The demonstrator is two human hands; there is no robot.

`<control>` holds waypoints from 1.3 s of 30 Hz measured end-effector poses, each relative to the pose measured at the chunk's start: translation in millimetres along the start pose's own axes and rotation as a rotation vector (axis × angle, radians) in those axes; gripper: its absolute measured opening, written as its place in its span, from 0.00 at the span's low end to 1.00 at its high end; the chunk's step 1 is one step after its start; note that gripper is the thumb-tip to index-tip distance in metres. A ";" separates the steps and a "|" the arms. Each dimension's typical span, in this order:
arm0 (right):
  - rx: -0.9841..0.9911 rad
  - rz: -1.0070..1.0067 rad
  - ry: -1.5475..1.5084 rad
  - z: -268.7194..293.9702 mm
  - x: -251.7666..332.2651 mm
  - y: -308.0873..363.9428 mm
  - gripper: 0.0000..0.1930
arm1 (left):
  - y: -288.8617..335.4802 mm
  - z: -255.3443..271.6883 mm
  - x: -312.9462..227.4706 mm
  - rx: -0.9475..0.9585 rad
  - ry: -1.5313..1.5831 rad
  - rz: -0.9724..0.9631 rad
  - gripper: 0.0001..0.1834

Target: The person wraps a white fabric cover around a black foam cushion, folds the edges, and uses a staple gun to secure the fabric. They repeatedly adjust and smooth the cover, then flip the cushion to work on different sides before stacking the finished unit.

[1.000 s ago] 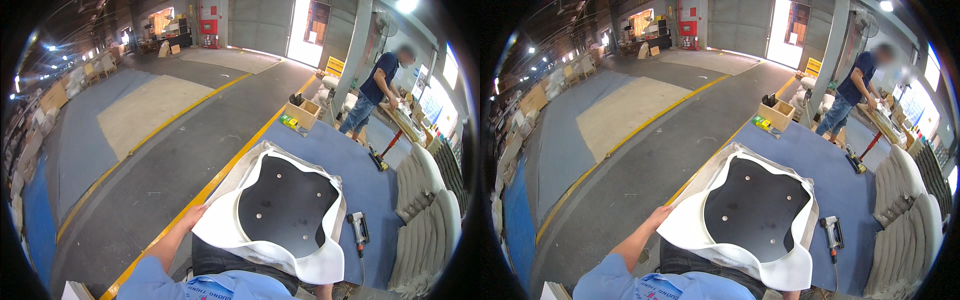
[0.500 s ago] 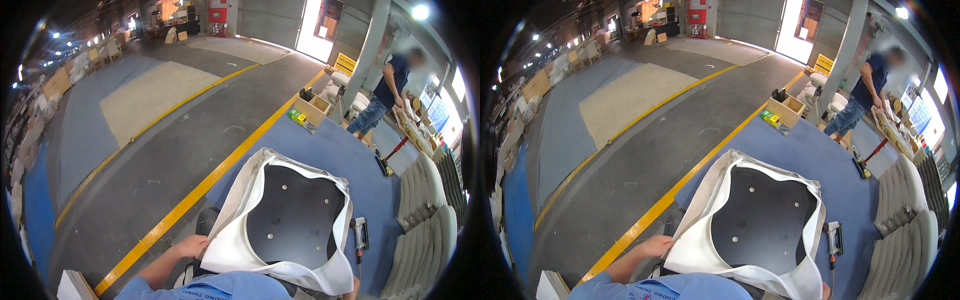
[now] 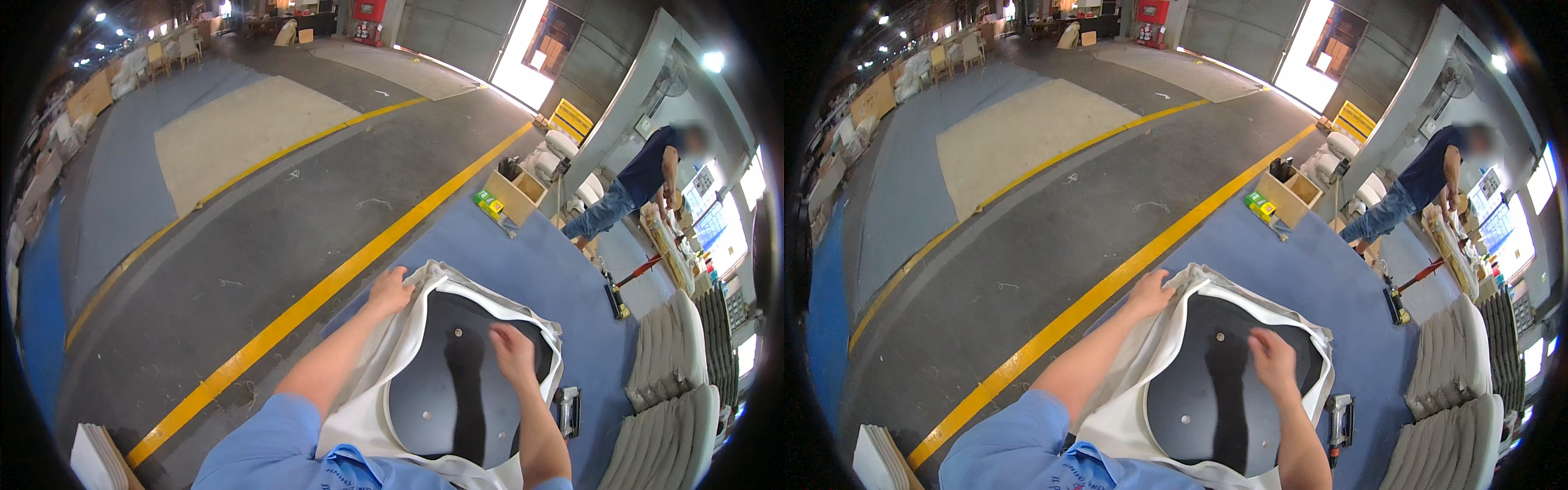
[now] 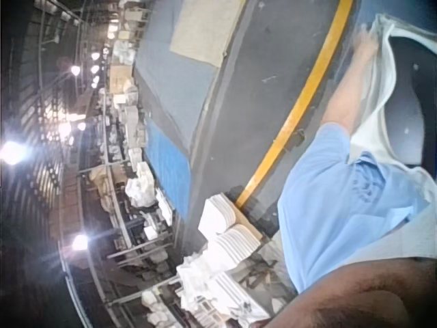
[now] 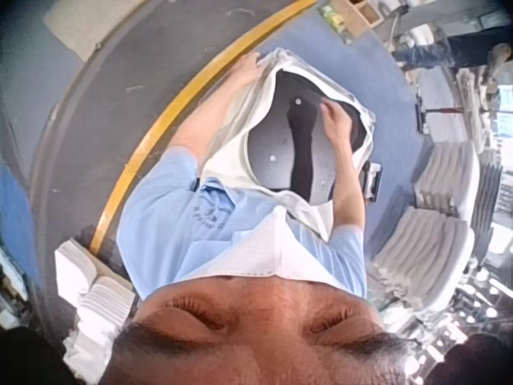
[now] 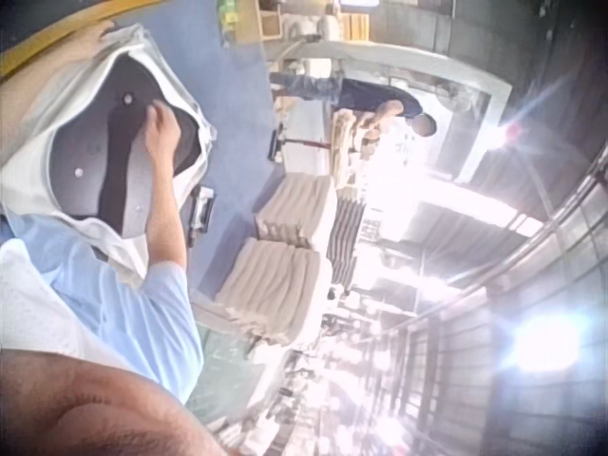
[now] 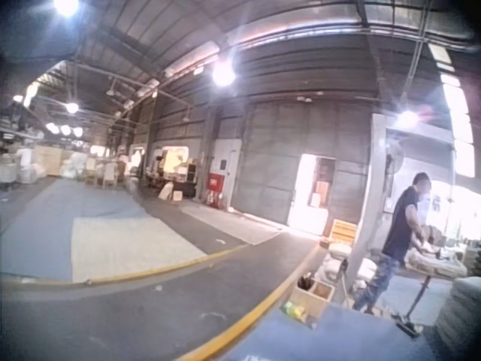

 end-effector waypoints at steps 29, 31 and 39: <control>0.004 0.153 0.368 -100.2 -31.1 -148.9 0.22 | -44.1 -39.3 26.2 -0.091 -0.067 0.066 0.12; 0.046 0.210 0.334 -95.9 -28.8 -150.7 0.20 | -48.2 -40.2 27.1 -0.028 -0.047 0.093 0.12; 0.058 0.236 0.167 -83.8 23.2 -197.4 0.14 | -88.1 -34.4 25.5 -0.060 0.250 -0.150 0.14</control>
Point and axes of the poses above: each hand's wrist, its own y-axis away from the middle knuckle, its own z-axis out of the back of the hand, x = y × z, the point moved 6 cm from there along -y, towards the middle knuckle, and after that the axes turned 6 degrees about x, right-handed, at the moved point
